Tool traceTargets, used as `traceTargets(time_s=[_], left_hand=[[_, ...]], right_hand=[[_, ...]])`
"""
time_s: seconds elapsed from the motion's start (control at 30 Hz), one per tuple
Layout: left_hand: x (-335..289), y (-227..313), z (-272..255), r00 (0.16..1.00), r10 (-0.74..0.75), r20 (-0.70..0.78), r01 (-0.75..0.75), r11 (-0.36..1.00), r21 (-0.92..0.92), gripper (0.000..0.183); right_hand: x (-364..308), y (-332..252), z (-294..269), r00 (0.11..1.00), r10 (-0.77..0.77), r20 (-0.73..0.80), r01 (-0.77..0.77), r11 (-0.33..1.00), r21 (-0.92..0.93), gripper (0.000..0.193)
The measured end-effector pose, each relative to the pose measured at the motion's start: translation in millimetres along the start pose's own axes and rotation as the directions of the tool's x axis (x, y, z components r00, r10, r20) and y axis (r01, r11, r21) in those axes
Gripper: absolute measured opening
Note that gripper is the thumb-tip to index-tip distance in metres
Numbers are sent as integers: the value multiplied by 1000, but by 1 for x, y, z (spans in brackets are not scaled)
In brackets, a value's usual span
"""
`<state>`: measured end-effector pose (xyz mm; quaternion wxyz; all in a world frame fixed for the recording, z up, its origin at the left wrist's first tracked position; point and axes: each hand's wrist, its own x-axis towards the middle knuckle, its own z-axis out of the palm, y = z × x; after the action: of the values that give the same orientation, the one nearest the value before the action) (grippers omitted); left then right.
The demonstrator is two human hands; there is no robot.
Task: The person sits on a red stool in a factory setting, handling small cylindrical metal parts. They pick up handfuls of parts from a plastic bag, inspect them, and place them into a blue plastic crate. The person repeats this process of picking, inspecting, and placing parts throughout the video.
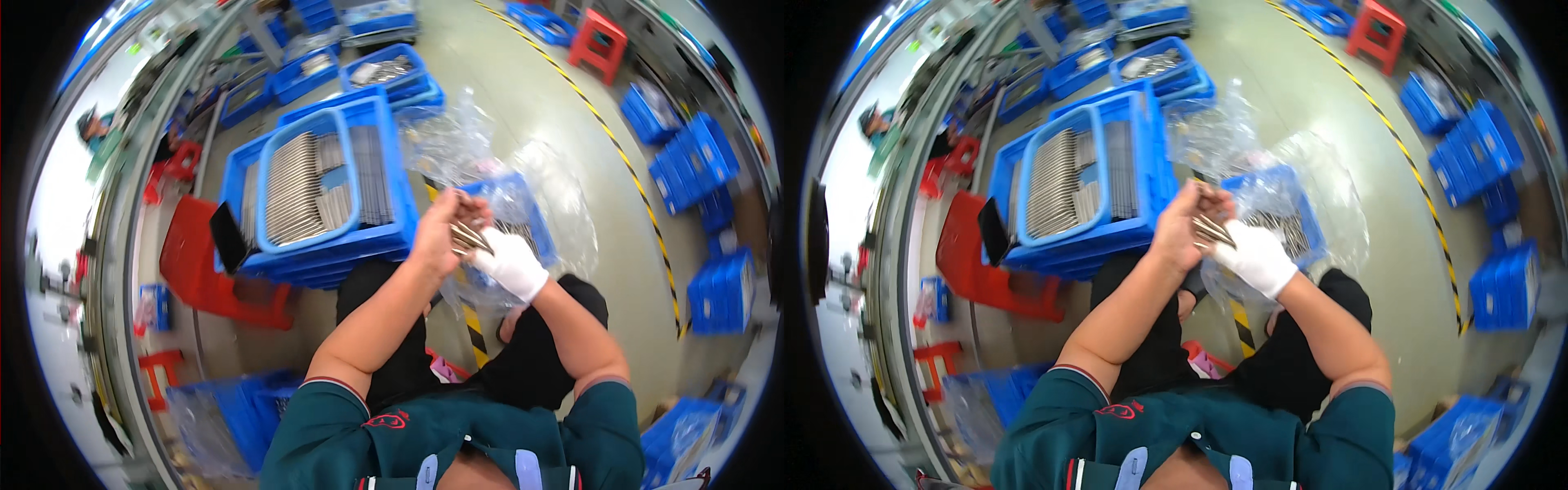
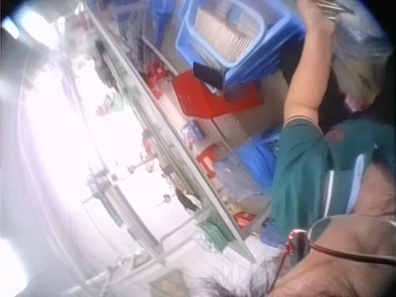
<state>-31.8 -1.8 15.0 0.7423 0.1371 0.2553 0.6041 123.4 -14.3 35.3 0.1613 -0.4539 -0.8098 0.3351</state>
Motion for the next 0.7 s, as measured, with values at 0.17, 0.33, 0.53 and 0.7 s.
traceTargets(time_s=[0.17,0.33,0.53,0.7], left_hand=[[-11,16,10,913,-52,404,-282,636,718,30],[-36,35,24,934,-215,285,-138,519,844,34],[-9,26,-23,988,98,120,-149,809,568,33],[8,-11,-37,978,8,210,-163,662,732,31]], right_hand=[[2,-2,2,955,-13,296,-101,925,367,39],[6,-2,11,908,90,408,-335,743,580,18],[16,-81,-40,915,108,389,-244,917,317,18],[68,-158,-52,948,-168,269,188,981,-51,21]])
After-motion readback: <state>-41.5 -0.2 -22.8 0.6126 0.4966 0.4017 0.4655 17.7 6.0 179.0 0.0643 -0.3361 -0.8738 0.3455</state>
